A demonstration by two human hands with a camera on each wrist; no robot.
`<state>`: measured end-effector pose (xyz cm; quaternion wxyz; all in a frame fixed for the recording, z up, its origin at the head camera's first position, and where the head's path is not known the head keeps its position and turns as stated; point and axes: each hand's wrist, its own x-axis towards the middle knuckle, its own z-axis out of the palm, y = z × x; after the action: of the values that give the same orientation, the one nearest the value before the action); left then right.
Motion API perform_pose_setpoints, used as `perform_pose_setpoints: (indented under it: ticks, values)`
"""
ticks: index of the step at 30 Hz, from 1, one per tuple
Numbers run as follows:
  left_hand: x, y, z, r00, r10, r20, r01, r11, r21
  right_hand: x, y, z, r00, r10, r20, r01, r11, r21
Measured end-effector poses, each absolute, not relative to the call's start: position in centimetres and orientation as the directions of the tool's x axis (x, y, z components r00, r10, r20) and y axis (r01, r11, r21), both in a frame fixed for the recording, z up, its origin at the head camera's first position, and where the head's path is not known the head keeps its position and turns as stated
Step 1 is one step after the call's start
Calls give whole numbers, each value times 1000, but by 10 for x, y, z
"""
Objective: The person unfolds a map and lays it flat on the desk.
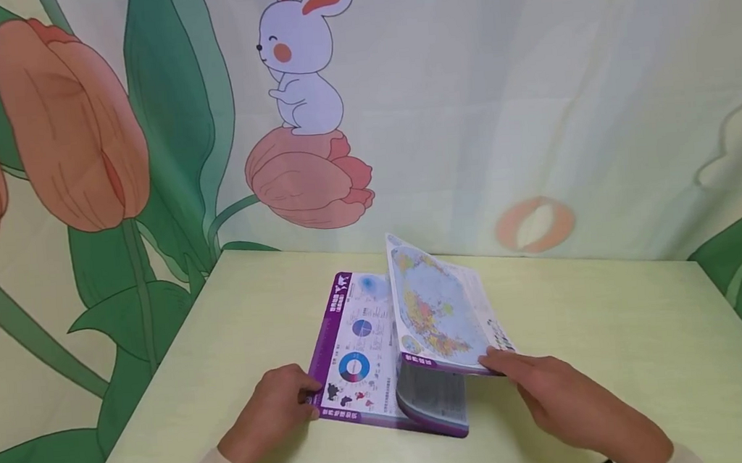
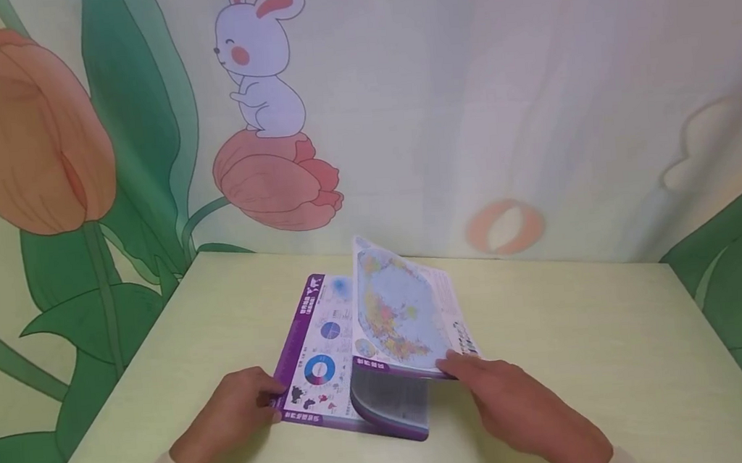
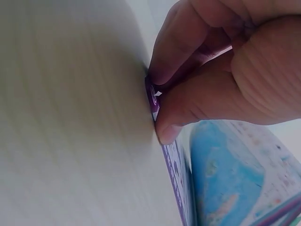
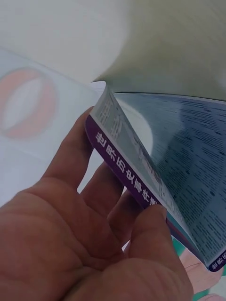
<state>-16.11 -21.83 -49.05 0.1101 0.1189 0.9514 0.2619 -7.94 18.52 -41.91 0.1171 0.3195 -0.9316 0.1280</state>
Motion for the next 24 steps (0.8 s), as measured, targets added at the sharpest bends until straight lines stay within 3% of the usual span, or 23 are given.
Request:
perform_pose_setpoints:
  ticks: [5, 12, 16, 21, 24]
  values:
    - [-159, -231, -489, -953, 254, -164, 135, 843, 521, -67, 207, -418, -751, -554, 359, -634, 758, -155]
    - [-156, -252, -489, -961, 218, -173, 103, 855, 508, -41, 244, -426, -801, -498, 333, -575, 794, -195]
    - [-156, -263, -489, -965, 187, -181, 73, 862, 502, -28, 263, -433, -868, -419, 266, -473, 861, -189]
    - [-157, -277, -490, -973, 159, -169, 52, 860, 508, -12, 282, -441, -973, -226, 52, -231, 933, -275]
    - [-159, -282, -492, -974, 155, -167, 48, 858, 511, -6, 289, -437, -984, -91, -155, -43, 957, -286]
